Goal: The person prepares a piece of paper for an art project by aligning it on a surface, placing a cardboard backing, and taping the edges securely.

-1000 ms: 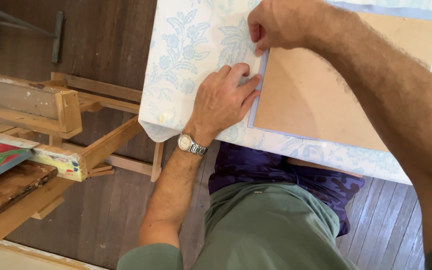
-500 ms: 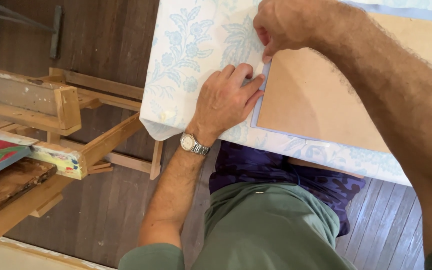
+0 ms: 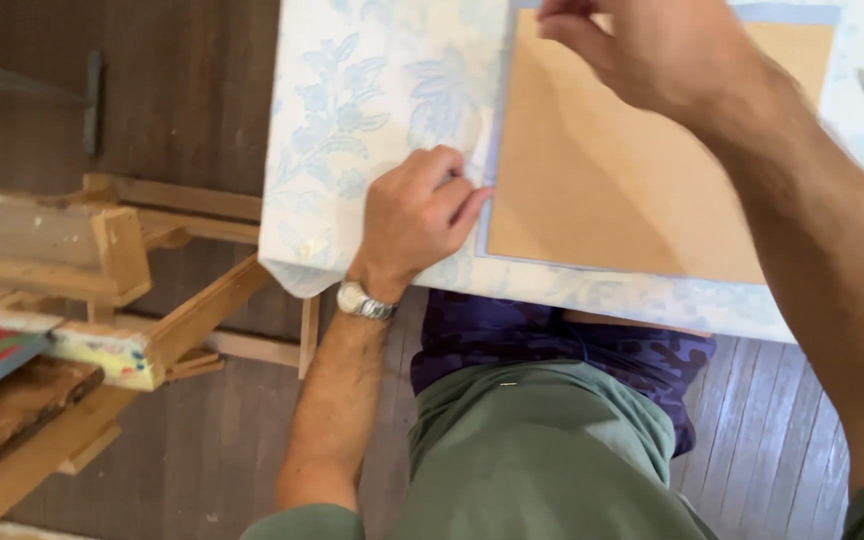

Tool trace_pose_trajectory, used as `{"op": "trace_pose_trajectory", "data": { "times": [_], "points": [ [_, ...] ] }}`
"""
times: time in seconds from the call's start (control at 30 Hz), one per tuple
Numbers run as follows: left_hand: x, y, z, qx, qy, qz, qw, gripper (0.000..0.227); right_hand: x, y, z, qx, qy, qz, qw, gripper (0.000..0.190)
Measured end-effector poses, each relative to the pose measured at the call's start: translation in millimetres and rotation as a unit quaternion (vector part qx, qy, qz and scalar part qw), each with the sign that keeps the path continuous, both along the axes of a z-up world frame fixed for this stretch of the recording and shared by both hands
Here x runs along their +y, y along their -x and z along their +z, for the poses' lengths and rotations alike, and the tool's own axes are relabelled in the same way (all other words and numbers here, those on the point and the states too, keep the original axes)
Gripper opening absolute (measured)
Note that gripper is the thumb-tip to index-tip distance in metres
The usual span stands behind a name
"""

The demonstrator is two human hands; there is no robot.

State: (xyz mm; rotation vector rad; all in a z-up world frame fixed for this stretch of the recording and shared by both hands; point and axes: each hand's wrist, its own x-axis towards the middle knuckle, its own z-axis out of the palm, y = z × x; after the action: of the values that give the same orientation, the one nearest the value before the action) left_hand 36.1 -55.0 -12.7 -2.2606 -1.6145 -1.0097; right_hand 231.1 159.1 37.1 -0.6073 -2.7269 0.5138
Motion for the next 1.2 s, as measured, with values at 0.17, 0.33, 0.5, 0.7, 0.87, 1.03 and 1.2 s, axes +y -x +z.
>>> {"op": "trace_pose_trajectory", "data": {
  "times": [0.17,0.33,0.5,0.7,0.87,1.03,1.2],
  "points": [
    [0,2,-6,-0.082,-0.025,-0.001,0.996,0.035,-45,-148,33,0.042,-0.005,-0.150,0.988,0.007],
    [-2,-7,5,-0.121,-0.034,-0.005,0.992,0.036,-109,-267,11,-0.044,-0.019,-0.270,0.962,0.019],
    [6,-61,31,-0.171,-0.010,-0.059,0.983,0.031,-145,-288,-17,-0.117,-0.137,-0.216,0.960,0.054],
    [26,-167,46,-0.215,0.120,-0.182,0.952,0.015,-167,-285,-29,-0.125,-0.123,-0.308,0.935,0.031],
    [36,-219,39,-0.153,0.201,-0.185,0.950,0.028,-174,-287,-40,-0.075,-0.135,-0.324,0.934,0.027],
    [39,-230,46,-0.161,0.193,-0.204,0.946,0.039,-207,-268,-24,0.001,-0.079,-0.311,0.947,0.029],
    [37,-226,58,-0.203,0.184,-0.219,0.937,0.016,-220,-252,-14,0.053,-0.014,-0.320,0.946,0.028]
  ]
}}
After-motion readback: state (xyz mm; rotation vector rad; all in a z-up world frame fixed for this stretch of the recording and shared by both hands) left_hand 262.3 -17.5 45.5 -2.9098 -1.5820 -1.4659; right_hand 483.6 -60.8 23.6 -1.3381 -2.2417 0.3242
